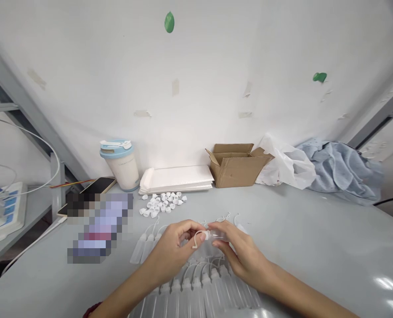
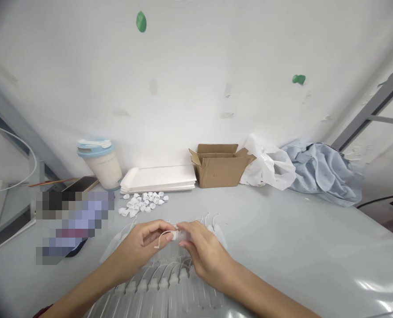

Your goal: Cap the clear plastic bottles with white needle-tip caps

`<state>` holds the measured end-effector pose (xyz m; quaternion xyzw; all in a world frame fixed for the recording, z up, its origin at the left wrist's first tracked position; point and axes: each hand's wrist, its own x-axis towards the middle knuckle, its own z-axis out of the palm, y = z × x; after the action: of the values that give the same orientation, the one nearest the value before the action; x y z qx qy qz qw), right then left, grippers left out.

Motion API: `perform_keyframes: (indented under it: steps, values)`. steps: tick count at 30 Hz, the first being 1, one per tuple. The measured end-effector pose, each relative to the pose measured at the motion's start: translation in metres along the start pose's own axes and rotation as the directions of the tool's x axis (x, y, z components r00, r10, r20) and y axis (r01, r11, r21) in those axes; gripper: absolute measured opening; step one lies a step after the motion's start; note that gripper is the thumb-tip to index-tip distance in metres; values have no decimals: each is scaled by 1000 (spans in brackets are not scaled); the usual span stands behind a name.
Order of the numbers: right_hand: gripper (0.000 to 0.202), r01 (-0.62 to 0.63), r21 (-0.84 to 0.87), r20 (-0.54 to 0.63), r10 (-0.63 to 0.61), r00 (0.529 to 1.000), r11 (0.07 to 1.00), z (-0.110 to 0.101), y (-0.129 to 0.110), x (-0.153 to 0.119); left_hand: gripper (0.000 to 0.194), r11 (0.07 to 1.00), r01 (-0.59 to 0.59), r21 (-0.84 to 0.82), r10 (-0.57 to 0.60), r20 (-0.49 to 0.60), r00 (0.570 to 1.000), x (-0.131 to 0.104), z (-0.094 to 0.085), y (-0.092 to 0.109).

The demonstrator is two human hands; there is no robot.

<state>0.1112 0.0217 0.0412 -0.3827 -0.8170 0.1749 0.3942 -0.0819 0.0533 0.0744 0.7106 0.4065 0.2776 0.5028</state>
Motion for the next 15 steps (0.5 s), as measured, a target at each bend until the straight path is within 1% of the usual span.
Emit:
perform_keyframes:
  steps: [2,5,7,8,9,11,13,15]
  values:
    - [32,-72,38,9,71,997,997,-3,-3,1,16,993,-91,72,93,-22,995,-1,1,-1]
    - [25,-212,129,47,208,977,969,-7,-7,5,16,955,-244,167,252,-30,967,-2,2,-1]
    - [20,-300,204,85,288,954,932,-9,-9,6,17,936,-297,190,307,-27,951,-3,3,-1]
    - [19,-336,241,107,319,942,911,-10,-9,7,17,934,-300,191,311,-28,950,-3,4,-1]
    - [19,-361,270,128,338,932,893,-10,-10,7,16,941,-283,188,293,-32,955,-3,4,-1]
    - [19,-374,283,148,345,927,884,-9,-10,6,17,968,-187,168,197,-41,980,-2,5,0]
    - [21,-335,234,140,310,940,913,-8,-9,4,24,988,-72,139,77,-35,996,-2,6,0]
    - [24,-276,161,138,255,957,948,-7,-9,3,30,996,-3,89,3,2,1000,-2,6,0]
